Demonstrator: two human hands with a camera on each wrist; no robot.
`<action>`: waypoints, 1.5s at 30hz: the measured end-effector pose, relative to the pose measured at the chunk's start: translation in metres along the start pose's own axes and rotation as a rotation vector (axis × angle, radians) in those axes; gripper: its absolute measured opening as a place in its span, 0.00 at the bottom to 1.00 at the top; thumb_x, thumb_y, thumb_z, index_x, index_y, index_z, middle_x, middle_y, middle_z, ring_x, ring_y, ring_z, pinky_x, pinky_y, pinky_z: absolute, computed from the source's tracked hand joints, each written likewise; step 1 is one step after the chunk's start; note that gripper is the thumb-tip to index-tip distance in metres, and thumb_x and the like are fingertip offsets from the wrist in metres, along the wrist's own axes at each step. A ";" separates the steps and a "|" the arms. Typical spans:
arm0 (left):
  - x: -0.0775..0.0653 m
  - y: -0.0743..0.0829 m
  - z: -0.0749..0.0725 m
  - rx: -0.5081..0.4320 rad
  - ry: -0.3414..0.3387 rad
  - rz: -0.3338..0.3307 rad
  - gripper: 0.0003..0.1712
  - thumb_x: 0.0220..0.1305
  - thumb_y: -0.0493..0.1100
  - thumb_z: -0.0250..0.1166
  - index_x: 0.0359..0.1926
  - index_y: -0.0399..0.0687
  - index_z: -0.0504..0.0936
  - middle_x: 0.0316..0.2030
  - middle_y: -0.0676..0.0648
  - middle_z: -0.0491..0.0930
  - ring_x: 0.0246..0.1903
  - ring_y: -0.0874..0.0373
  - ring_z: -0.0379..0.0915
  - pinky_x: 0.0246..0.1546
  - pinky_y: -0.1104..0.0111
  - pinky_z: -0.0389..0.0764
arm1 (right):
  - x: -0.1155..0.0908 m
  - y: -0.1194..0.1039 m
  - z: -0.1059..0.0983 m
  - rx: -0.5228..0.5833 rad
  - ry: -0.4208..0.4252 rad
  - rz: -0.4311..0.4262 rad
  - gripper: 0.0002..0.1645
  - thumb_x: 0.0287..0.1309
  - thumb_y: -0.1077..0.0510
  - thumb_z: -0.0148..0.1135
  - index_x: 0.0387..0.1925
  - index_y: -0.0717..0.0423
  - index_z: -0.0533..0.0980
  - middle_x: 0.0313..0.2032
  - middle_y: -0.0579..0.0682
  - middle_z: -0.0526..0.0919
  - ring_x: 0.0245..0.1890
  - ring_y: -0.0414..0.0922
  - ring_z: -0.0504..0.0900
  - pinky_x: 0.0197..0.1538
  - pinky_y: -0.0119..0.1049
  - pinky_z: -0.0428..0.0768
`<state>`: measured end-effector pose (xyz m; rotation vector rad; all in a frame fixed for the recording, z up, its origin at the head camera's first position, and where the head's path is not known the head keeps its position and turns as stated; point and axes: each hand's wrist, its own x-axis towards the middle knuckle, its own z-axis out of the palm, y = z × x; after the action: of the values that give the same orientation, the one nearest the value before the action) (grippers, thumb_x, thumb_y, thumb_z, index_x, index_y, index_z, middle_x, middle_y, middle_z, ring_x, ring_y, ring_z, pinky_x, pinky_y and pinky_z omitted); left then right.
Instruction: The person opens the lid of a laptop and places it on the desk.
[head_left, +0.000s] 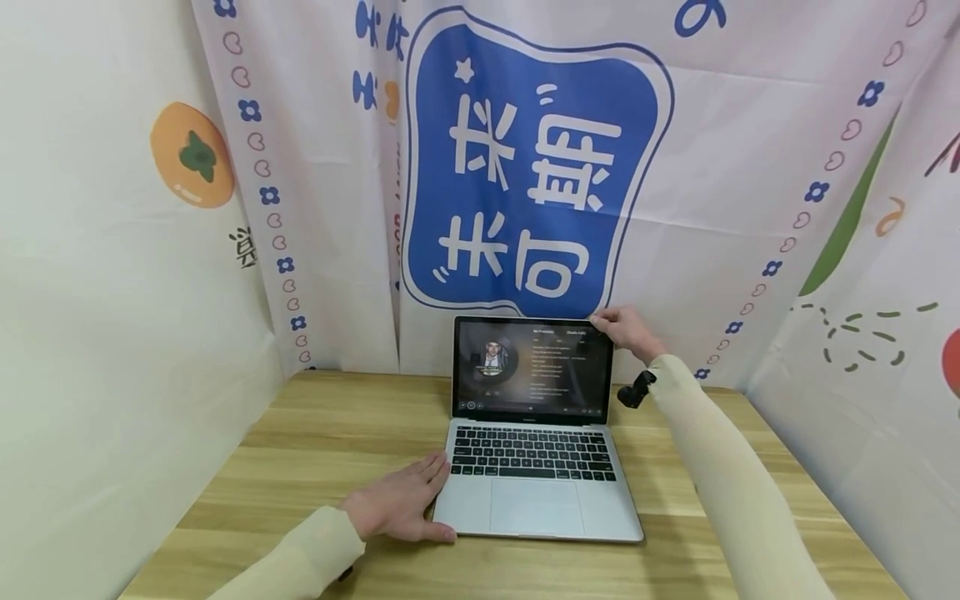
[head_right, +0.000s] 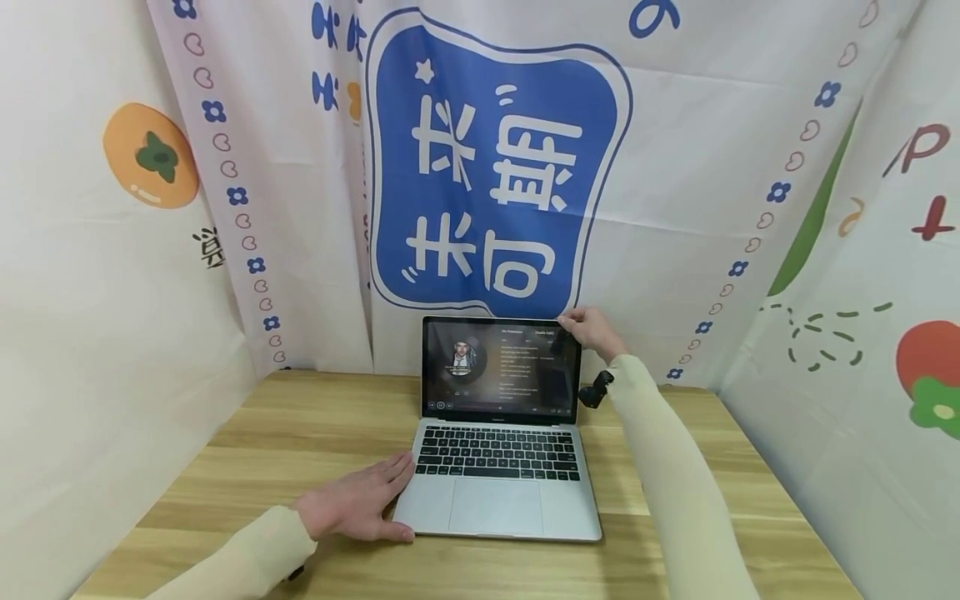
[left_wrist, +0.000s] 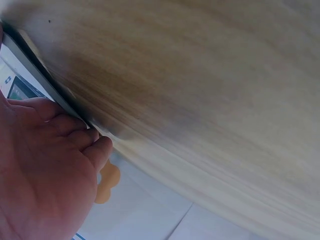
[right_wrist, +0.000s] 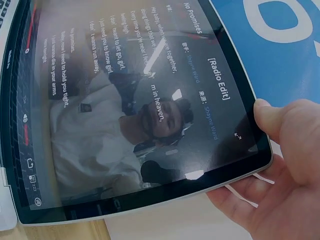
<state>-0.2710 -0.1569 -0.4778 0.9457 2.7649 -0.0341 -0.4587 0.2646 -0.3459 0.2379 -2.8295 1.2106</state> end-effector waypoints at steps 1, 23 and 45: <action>0.000 0.000 0.001 -0.003 0.000 -0.002 0.65 0.54 0.85 0.45 0.76 0.40 0.52 0.77 0.40 0.47 0.77 0.47 0.46 0.74 0.55 0.58 | 0.001 0.001 0.001 0.007 0.000 0.012 0.21 0.73 0.49 0.51 0.52 0.59 0.80 0.39 0.55 0.78 0.36 0.49 0.74 0.36 0.36 0.78; 0.000 0.000 0.001 -0.001 -0.003 0.000 0.65 0.54 0.85 0.45 0.76 0.41 0.52 0.77 0.40 0.47 0.77 0.48 0.46 0.74 0.55 0.59 | 0.009 0.008 0.011 0.231 0.076 0.190 0.22 0.70 0.48 0.55 0.49 0.64 0.79 0.36 0.52 0.80 0.36 0.47 0.78 0.46 0.50 0.85; 0.000 0.000 0.003 -0.004 0.020 0.010 0.65 0.55 0.85 0.46 0.76 0.39 0.53 0.77 0.39 0.48 0.76 0.46 0.47 0.74 0.55 0.59 | 0.021 0.022 0.019 0.394 0.111 0.253 0.17 0.70 0.53 0.53 0.41 0.66 0.76 0.18 0.45 0.73 0.22 0.44 0.76 0.38 0.46 0.85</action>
<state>-0.2707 -0.1571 -0.4810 0.9636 2.7776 -0.0170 -0.4828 0.2633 -0.3719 -0.1742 -2.5606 1.7671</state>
